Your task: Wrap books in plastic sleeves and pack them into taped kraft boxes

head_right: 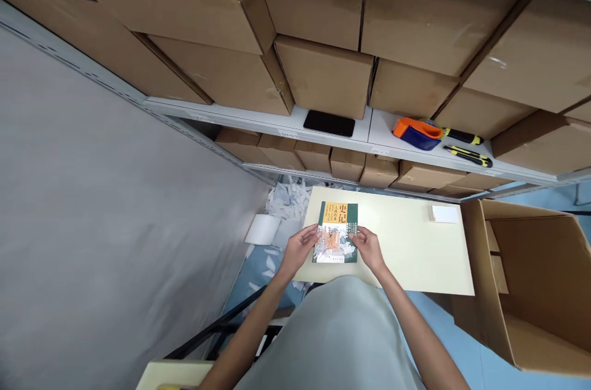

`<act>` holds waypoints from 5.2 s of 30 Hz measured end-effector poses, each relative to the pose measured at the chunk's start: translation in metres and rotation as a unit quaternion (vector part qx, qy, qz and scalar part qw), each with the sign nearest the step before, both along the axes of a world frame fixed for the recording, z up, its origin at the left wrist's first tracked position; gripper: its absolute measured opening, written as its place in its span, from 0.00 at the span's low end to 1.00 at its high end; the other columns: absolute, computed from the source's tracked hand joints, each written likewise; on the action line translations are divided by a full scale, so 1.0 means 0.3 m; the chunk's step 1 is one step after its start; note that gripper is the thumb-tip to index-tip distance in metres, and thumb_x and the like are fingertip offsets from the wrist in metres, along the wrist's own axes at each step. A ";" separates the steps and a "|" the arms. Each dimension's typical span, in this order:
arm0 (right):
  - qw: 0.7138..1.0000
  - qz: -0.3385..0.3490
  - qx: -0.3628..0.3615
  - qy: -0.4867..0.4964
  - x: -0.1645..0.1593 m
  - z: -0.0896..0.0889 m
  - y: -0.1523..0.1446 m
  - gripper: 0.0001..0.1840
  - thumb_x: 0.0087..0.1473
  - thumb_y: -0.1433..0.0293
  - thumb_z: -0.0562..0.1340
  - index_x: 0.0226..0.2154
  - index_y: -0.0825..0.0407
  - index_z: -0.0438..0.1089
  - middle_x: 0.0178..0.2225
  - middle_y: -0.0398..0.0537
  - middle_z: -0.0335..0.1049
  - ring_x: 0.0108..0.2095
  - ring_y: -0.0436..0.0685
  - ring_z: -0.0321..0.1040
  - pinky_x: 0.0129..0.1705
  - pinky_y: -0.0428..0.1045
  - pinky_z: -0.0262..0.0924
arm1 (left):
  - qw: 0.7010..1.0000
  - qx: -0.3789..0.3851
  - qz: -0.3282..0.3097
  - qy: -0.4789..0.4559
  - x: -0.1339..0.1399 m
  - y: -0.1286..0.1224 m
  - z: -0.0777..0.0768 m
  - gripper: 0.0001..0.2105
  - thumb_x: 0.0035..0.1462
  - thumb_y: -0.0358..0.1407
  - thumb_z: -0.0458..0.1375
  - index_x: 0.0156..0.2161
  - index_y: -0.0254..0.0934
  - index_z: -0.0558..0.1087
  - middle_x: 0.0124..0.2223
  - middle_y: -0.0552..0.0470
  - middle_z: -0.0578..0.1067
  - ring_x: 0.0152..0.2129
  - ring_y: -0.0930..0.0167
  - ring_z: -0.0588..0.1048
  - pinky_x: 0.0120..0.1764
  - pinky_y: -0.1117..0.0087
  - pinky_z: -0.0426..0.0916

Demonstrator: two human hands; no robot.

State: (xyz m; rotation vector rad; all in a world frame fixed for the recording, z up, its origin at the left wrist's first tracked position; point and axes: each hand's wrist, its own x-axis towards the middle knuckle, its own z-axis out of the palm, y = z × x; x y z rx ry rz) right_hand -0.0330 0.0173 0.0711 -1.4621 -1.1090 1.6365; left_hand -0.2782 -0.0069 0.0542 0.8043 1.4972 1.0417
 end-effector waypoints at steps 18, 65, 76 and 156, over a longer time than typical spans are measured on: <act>0.986 0.039 -0.045 -0.155 -0.239 -0.504 0.291 0.14 0.48 0.63 0.64 0.37 0.49 0.79 0.34 0.44 0.83 0.33 0.60 0.79 0.40 0.53 0.76 | 0.966 -0.135 -0.001 0.220 -0.145 0.303 -0.357 0.18 0.54 0.24 0.59 0.48 0.40 0.82 0.49 0.48 0.86 0.39 0.65 0.84 0.49 0.64 0.79; 0.901 -0.010 -0.101 -0.422 0.287 -0.217 -0.300 0.04 0.52 0.68 0.64 0.30 0.49 0.76 0.35 0.48 0.82 0.36 0.58 0.76 0.39 0.48 0.65 | 0.882 -0.175 -0.164 0.405 -0.176 -0.183 -0.199 0.09 0.64 0.35 0.60 0.45 0.39 0.82 0.47 0.44 0.86 0.41 0.62 0.84 0.50 0.66 0.74; 0.935 -0.085 0.010 -0.343 0.599 -0.010 -0.245 0.04 0.49 0.66 0.65 0.29 0.49 0.73 0.30 0.46 0.78 0.33 0.58 0.73 0.41 0.51 0.67 | 0.901 -0.131 -0.182 0.372 0.063 -0.112 0.004 0.10 0.65 0.37 0.61 0.46 0.37 0.83 0.43 0.48 0.86 0.38 0.65 0.83 0.45 0.69 0.73; 0.699 0.280 -0.131 -0.645 0.206 -0.299 -0.089 0.18 0.68 0.71 0.55 0.55 0.63 0.68 0.47 0.73 0.79 0.51 0.70 0.80 0.50 0.58 0.70 | 0.901 -0.177 -0.165 0.359 -0.109 -0.142 -0.437 0.08 0.67 0.34 0.58 0.46 0.39 0.79 0.46 0.43 0.85 0.43 0.60 0.83 0.52 0.62 0.73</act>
